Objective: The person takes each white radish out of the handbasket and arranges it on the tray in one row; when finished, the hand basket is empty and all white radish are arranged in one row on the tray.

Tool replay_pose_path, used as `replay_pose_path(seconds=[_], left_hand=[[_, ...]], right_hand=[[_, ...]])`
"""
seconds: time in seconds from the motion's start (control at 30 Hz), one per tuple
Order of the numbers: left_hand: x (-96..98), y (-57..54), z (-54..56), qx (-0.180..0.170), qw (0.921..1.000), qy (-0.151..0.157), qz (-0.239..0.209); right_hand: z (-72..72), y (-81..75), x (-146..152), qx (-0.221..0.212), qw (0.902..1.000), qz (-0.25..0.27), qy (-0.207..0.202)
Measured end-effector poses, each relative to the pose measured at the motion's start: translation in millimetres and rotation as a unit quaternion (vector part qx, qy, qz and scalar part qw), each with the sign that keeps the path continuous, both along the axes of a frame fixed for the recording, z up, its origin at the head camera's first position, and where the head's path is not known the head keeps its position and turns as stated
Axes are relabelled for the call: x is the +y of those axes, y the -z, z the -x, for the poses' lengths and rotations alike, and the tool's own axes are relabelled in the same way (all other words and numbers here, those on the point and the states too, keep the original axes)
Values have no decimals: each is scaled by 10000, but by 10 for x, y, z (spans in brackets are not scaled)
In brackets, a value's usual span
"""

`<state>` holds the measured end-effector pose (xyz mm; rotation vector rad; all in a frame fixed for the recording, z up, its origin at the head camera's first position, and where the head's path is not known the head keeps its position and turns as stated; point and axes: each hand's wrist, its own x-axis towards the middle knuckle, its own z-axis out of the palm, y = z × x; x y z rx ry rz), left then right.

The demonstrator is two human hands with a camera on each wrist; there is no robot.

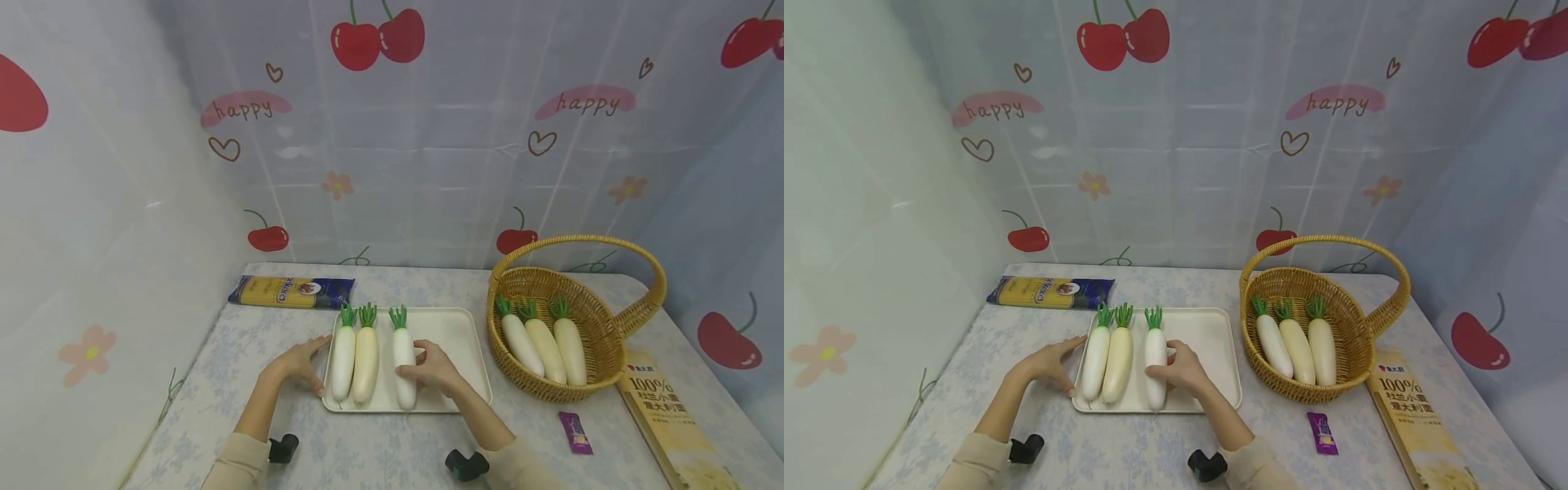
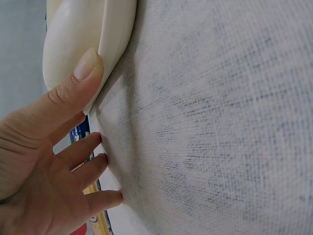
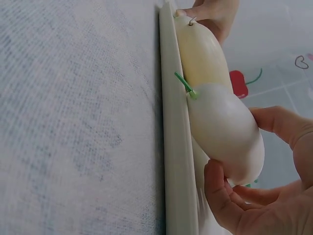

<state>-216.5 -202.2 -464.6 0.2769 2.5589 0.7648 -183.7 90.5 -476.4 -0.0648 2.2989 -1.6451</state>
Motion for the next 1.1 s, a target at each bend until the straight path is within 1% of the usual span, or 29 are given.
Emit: replay_pose_path(seconds=[0.1, 0.13, 0.2, 0.33, 0.37, 0.5, 0.63, 0.83, 1.1], left_hand=[[-14, -6, -2, -26, 10000, 40, -75], [-22, -6, -3, 15, 9999, 124, -41], [-26, -16, -7, 4, 9999, 145, -36], [-23, -17, -13, -5, 9999, 106, -12], [-15, -17, -15, -41, 10000, 32, -36], [2, -24, -29, 18, 10000, 23, 60], [10, -29, -32, 57, 9999, 36, 114], [10, -2, -10, 80, 9999, 66, 108], [12, -18, -11, 94, 9998, 103, 119]], right_hand=[[-12, -2, -10, 58, 9999, -124, 0], [-14, -2, -13, 70, 9998, -169, 0], [-14, -1, -19, 80, 9996, -268, 6], [-5, -4, -32, 114, 9989, -448, 14], [-1, -5, -37, 125, 9988, -466, 21], [18, -4, -66, 173, 9985, -517, 44], [30, -3, -99, 205, 9981, -583, 61], [43, -6, -137, 177, 9979, -622, 80], [87, 4, -186, 137, 9972, -731, 82]])
